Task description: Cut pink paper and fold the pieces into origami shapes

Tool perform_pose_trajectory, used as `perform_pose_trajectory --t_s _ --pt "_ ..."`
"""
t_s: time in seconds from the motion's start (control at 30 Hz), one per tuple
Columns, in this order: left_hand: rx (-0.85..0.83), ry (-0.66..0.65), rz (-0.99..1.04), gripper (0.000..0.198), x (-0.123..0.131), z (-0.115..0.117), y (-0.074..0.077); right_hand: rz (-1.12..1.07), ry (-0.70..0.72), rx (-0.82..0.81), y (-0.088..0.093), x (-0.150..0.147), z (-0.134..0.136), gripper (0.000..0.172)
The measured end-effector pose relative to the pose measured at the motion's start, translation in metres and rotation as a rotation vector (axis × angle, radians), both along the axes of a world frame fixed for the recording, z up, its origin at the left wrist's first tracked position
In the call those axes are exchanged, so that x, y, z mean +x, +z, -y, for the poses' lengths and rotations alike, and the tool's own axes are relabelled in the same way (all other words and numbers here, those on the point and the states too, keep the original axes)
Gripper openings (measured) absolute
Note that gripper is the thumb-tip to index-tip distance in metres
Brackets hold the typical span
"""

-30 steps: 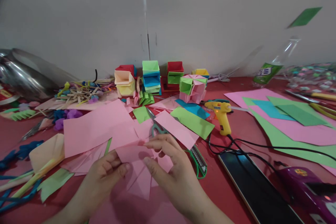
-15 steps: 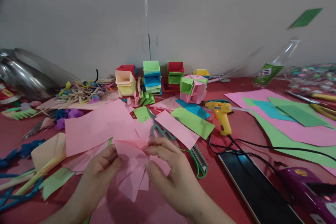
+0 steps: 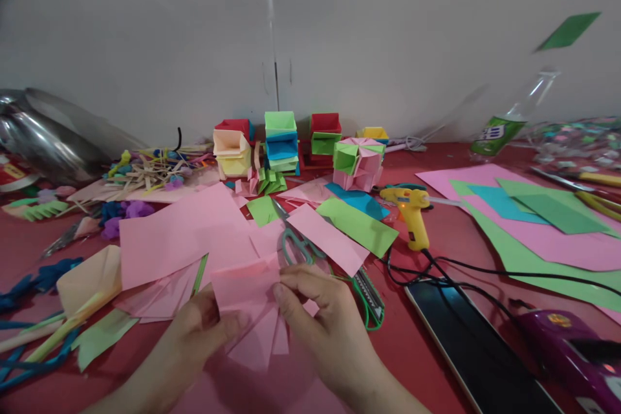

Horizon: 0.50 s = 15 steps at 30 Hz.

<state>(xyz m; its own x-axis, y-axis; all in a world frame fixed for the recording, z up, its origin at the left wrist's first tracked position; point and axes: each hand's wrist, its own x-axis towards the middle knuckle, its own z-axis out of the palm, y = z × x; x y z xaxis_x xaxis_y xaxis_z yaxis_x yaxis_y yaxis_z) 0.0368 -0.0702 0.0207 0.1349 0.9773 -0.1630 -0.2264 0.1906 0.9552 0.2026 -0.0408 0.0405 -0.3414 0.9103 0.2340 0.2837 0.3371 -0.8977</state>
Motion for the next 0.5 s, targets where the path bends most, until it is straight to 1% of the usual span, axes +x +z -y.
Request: perform_pose_trajectory --t_s 0.1,0.13,0.2,0.27,0.33,0.43,0.5 --pt "-0.090 0.041 -0.099 0.035 0.0031 0.0023 0.0023 -0.068 0.020 -0.127 0.0003 0.0007 -0.0010 0.023" --pt "-0.103 0.058 -0.102 0.035 0.0038 0.0029 0.0024 -0.111 0.028 -0.180 0.0003 0.0014 -0.0018 0.023" --pt "-0.082 0.070 -0.047 0.038 0.0044 0.0038 0.0018 -0.200 0.050 -0.276 0.0006 0.0029 -0.0034 0.021" --pt "-0.048 0.040 0.031 0.040 0.0035 0.0044 0.0001 -0.268 0.070 -0.340 0.0010 0.0035 -0.0045 0.017" --pt "-0.045 0.001 0.064 0.043 0.0019 0.0050 -0.0019 -0.300 0.062 -0.372 0.0015 0.0028 -0.0047 0.012" --pt "-0.056 -0.055 0.045 0.048 0.0003 0.0055 -0.0043 -0.343 0.000 -0.411 0.0022 0.0010 -0.0041 0.012" --pt "-0.015 -0.072 0.032 0.049 0.0002 0.0052 -0.0050 -0.387 -0.015 -0.418 0.0024 0.0009 -0.0037 0.012"
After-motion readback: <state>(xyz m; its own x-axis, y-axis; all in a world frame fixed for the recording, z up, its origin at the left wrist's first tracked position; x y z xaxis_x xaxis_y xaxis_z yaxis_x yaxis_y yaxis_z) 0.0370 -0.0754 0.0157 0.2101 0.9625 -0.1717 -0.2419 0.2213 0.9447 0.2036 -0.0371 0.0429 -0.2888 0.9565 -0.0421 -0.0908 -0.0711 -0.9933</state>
